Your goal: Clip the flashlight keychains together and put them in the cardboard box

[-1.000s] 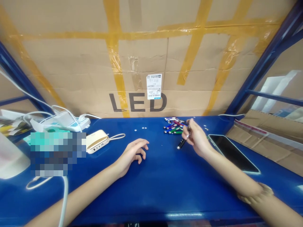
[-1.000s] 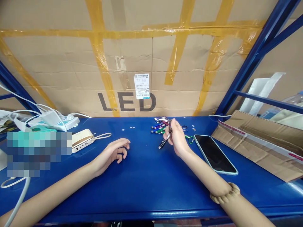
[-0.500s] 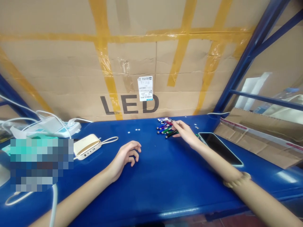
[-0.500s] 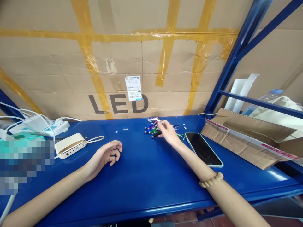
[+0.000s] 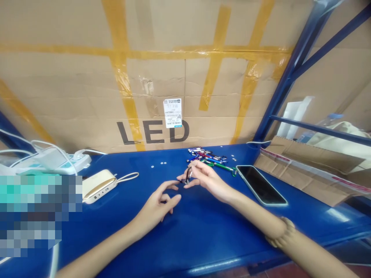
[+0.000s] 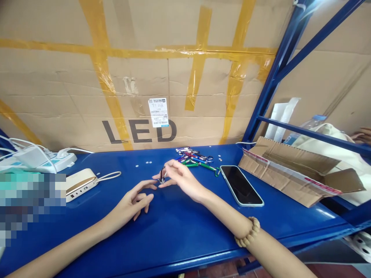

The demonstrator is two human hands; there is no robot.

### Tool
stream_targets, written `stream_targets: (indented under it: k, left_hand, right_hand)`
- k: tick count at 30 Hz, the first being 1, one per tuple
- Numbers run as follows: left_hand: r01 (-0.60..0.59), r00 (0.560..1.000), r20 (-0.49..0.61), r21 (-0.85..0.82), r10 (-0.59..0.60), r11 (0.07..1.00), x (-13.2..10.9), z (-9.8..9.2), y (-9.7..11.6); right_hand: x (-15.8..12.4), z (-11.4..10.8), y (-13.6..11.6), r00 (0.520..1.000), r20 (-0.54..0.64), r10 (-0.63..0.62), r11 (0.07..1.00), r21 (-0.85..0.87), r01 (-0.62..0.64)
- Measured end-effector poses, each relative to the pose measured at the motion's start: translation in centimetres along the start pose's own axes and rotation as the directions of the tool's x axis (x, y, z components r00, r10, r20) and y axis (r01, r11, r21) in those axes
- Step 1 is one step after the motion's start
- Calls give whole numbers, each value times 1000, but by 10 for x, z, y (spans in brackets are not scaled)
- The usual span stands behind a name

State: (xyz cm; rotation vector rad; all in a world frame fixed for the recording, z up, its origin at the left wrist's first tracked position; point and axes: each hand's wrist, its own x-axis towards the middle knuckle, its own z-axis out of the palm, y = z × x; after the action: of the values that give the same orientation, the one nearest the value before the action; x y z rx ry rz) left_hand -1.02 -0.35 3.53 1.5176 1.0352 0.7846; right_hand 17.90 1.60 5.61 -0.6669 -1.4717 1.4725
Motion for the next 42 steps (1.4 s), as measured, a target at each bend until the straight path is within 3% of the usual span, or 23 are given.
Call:
stream_targets:
  k: [7,10,12,14,16,18,19,22,26,31,36,39,42]
  left_hand:
    - [-38,999,14,20,38,999,-1,0,-6]
    - [-73,994,90,71,66,995,1,0,-9]
    - [-73,988,141,71,62,995,1,1,-8]
    - [-45,989,140,36,40,998,1,1,-6]
    - [-12,996,93,-25,14,1000,1,0,-4]
    - [13,999,36,-97,-10,995,1,-2,-2]
    - [22,1000,8,-134,-21,991,1,-2,-1]
    - [54,997,-45,-236,-67,970,1,-4,3]
    - [94,993,-41,-337,-114,937,1,-6,6]
    - [129,989,-8,-477,-151,870,2,-8,9]
    - [193,978,76,-672,-192,715,4,-10,11]
    - [252,964,127,-725,-235,641,5,-10,8]
    - [266,960,134,-719,-248,642,6,-9,2]
  right_hand:
    - [-4,10,6,994,108,7,992,128,-21]
    - [-5,12,7,989,146,24,987,151,-46]
    - [-4,10,6,993,112,48,997,47,-53]
    - [-2,3,3,1000,0,17,979,-205,-17]
    - [0,-12,-3,983,-134,-123,819,-573,24]
    - [1,-32,-8,937,-202,-287,490,-871,-38]
    - [2,-42,-11,921,-216,-324,325,-940,-106]
    - [2,-69,-12,927,-245,-284,3,-967,-254]
    - [3,-83,-2,966,-205,-160,-179,-956,-232]
    - [5,-83,8,970,-204,-133,-203,-952,-228]
    - [4,-79,5,973,-186,-140,-181,-961,-210]
    - [5,-70,4,972,-163,-172,-78,-981,-178]
    - [6,-55,6,966,-154,-209,129,-983,-129]
